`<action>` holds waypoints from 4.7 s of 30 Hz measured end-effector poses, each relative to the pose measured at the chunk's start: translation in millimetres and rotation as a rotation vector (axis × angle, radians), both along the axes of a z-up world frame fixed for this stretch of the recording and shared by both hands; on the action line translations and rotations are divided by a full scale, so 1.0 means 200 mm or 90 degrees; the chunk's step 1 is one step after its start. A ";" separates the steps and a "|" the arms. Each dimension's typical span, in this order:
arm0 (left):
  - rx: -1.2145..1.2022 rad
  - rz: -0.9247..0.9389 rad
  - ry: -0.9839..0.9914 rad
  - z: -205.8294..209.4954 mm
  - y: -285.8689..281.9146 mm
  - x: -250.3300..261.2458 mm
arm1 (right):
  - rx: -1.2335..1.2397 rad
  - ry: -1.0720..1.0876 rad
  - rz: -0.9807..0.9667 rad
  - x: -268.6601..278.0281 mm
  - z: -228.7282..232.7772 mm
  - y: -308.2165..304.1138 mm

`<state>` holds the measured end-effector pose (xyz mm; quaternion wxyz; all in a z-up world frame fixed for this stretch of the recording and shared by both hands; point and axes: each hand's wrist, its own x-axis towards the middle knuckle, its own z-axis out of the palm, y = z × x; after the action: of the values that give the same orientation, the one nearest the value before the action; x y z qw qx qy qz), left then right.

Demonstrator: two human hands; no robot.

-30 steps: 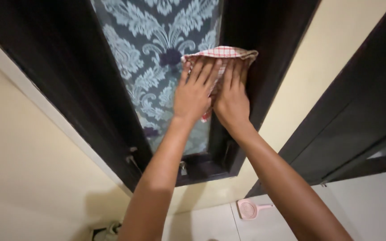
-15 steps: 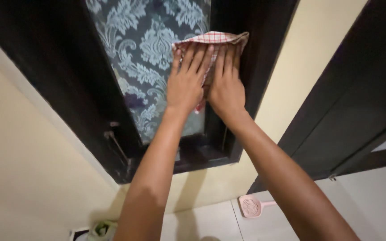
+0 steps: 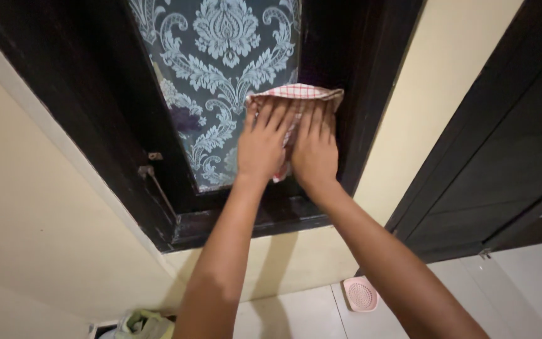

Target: Cleaning a narrow window pane using a cloth

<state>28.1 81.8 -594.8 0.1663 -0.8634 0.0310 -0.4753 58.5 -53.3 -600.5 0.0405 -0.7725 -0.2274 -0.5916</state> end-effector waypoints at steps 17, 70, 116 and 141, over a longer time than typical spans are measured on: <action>0.002 0.060 -0.006 -0.08 0.11 -0.15 | -0.098 0.057 0.046 -0.10 -0.05 0.03; 0.031 0.132 -0.103 -0.76 0.53 -0.95 | -0.223 0.243 0.445 -0.54 -0.77 0.67; -0.291 -0.084 0.226 -1.06 -0.01 -0.54 | -0.182 0.549 0.144 -0.47 -0.88 -0.10; -0.328 -0.150 0.531 -0.90 -0.09 -0.31 | -0.126 0.424 0.016 -0.29 -0.94 -0.18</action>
<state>-34.0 64.1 -774.1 -0.1335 -0.9835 0.0734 -0.0977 0.8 -90.2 -788.1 0.0449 -0.9204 -0.2677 -0.2815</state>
